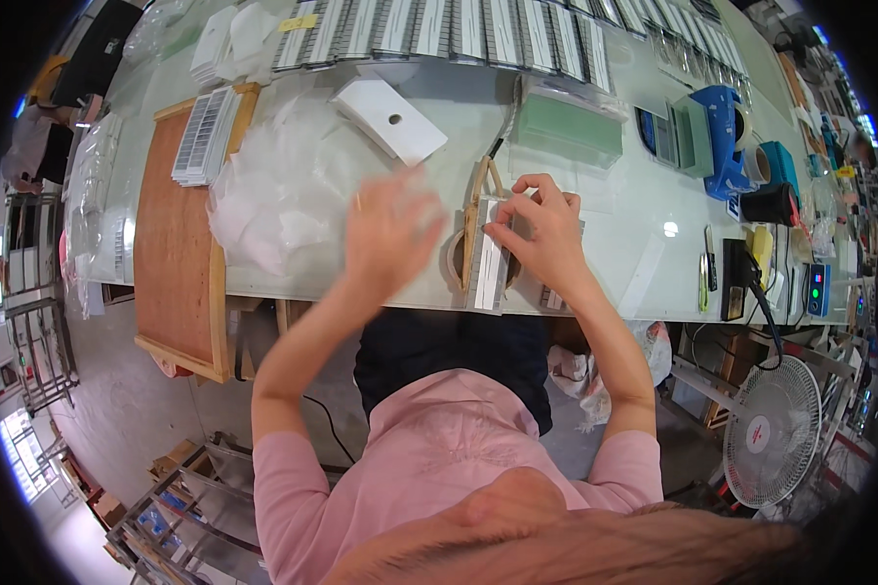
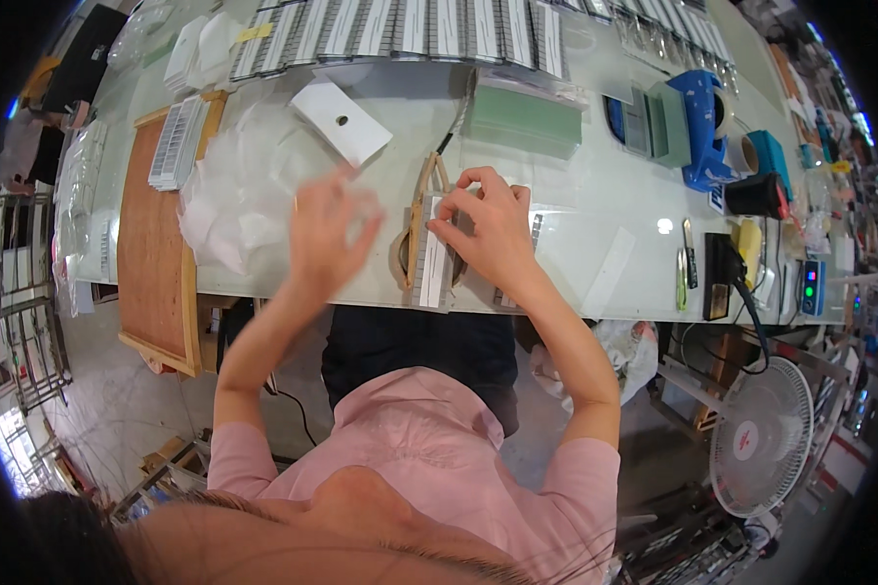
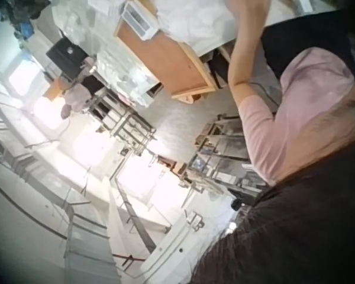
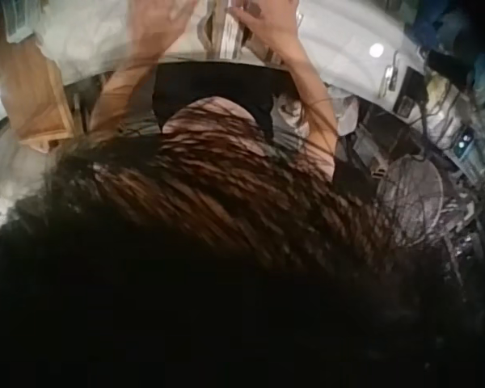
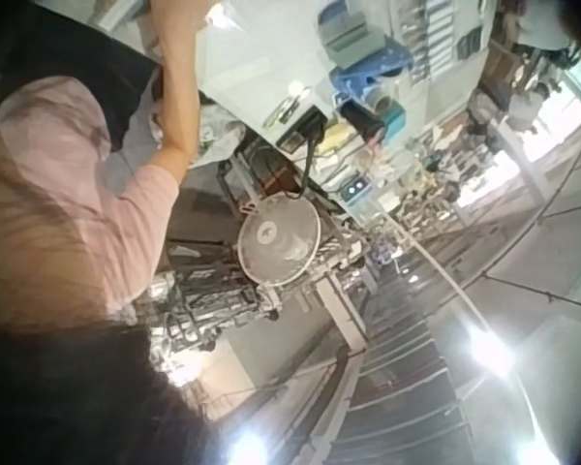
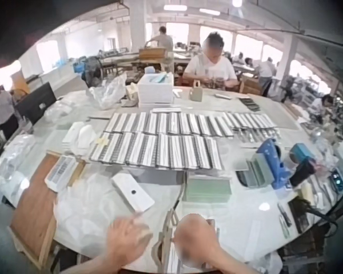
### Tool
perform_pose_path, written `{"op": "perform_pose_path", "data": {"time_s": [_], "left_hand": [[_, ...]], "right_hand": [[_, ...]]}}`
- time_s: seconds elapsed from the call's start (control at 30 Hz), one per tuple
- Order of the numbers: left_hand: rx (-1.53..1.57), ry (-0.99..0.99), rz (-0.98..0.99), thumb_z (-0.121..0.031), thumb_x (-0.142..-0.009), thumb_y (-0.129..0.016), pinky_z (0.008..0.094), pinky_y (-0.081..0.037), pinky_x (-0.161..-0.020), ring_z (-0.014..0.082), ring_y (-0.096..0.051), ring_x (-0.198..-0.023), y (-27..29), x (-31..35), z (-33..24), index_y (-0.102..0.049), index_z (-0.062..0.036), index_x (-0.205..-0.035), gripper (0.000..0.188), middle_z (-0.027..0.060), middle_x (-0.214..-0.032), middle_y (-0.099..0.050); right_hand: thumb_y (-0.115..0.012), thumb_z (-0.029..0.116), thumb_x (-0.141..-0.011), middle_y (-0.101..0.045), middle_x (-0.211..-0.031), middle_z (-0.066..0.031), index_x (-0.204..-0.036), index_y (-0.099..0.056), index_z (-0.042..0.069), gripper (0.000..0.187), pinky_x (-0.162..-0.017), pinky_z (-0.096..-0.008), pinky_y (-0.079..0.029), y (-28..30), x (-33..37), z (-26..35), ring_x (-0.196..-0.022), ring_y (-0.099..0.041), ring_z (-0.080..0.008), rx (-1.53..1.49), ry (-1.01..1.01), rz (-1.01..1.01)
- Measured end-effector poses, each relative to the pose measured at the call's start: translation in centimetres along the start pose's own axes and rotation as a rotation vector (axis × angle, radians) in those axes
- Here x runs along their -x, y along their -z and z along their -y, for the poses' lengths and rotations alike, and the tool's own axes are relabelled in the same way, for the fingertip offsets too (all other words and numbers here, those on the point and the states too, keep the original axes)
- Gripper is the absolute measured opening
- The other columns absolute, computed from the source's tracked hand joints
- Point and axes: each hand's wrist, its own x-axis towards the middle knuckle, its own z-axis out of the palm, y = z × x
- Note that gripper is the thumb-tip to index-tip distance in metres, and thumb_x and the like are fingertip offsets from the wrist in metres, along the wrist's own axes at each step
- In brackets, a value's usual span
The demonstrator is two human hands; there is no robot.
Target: Assembling small solar panels by applying components and adhesive strips at a workbench.
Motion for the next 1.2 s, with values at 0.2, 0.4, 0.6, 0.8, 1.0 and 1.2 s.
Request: {"op": "perform_pose_path", "data": {"time_s": [0.2, 0.4, 0.6, 0.8, 1.0, 1.2], "left_hand": [[0.132, 0.418, 0.346, -0.021, -0.073, -0.081, 0.043, -0.049, -0.09, 0.0338, -0.058, -0.105, -0.3, -6.0, 5.5, -0.062, -0.0049, -0.101, 0.037, 0.0134, -0.12, -0.055], [0.369, 0.477, 0.521, -0.025, -0.072, -0.082, 0.0358, -0.051, -0.084, 0.023, -0.061, -0.098, 0.8, -7.2, 7.7, -0.068, -0.0033, -0.096, 0.035, 0.01, -0.122, -0.057], [0.709, 0.775, 0.089, -0.021, -0.084, -0.077, 0.0291, -0.054, -0.069, 0.0143, -0.067, -0.084, 1.3, -6.5, 6.9, -0.075, -0.0018, -0.1, 0.025, 0.0074, -0.103, -0.072], [0.342, -0.348, -0.116, -0.003, -0.081, -0.072, 0.0294, -0.056, -0.064, 0.0189, -0.073, -0.081, 3.1, 0.8, -3.1, -0.075, -0.0053, -0.098, 0.017, 0.0089, -0.1, -0.075], [0.463, -0.307, 0.084, -0.006, -0.077, -0.074, 0.028, -0.055, -0.056, 0.0168, -0.073, -0.078, 2.3, 5.0, -5.4, -0.069, -0.009, -0.093, 0.016, 0.0048, -0.11, -0.074], [0.486, -0.191, 0.184, -0.009, -0.072, -0.076, 0.03, -0.049, -0.063, 0.0173, -0.06, -0.075, 1.5, 5.5, -4.2, -0.07, -0.0152, -0.088, 0.019, -0.0029, -0.083, -0.059]], "right_hand": [[-0.083, 0.024, -0.071, -0.056, -0.107, -0.0023, -0.075, -0.069, 0.016, 0.016, -0.083, -0.0391, -0.03, 0.1, -0.3, 0.3, -0.089, -0.055, -0.0205, 0.002, 0.012, 0.003], [-0.084, 0.024, -0.069, -0.057, -0.104, -0.0026, -0.073, -0.071, 0.016, 0.016, -0.083, -0.0402, -0.03, 0.2, -0.3, 0.2, -0.09, -0.055, -0.0208, 0.023, 0.053, -0.031], [-0.073, 0.021, -0.082, -0.062, -0.1, -0.0043, -0.084, -0.076, 0.012, 0.01, -0.082, -0.037, -0.037, 0.3, -0.2, 0.0, -0.081, -0.057, -0.0221, 0.06, 0.158, -0.086], [-0.062, 0.022, -0.096, -0.065, -0.082, -0.0004, -0.1, -0.073, 0.002, 0.023, -0.069, -0.0259, -0.042, 3.0, 0.0, 2.4, -0.078, -0.052, -0.01, -0.979, -0.332, 0.079], [-0.075, 0.022, -0.087, -0.061, -0.066, 0.0037, -0.078, -0.068, 0.002, 0.022, -0.055, -0.0233, -0.035, 2.3, 3.3, 3.2, -0.06, -0.046, -0.0034, -0.725, -0.505, 0.119], [-0.082, 0.023, -0.075, -0.059, -0.072, 0.0021, -0.072, -0.064, 0.01, 0.022, -0.074, -0.0363, -0.034, 0.0, 4.1, 2.3, -0.072, -0.052, -0.017, -0.132, -0.159, -0.173]]}}
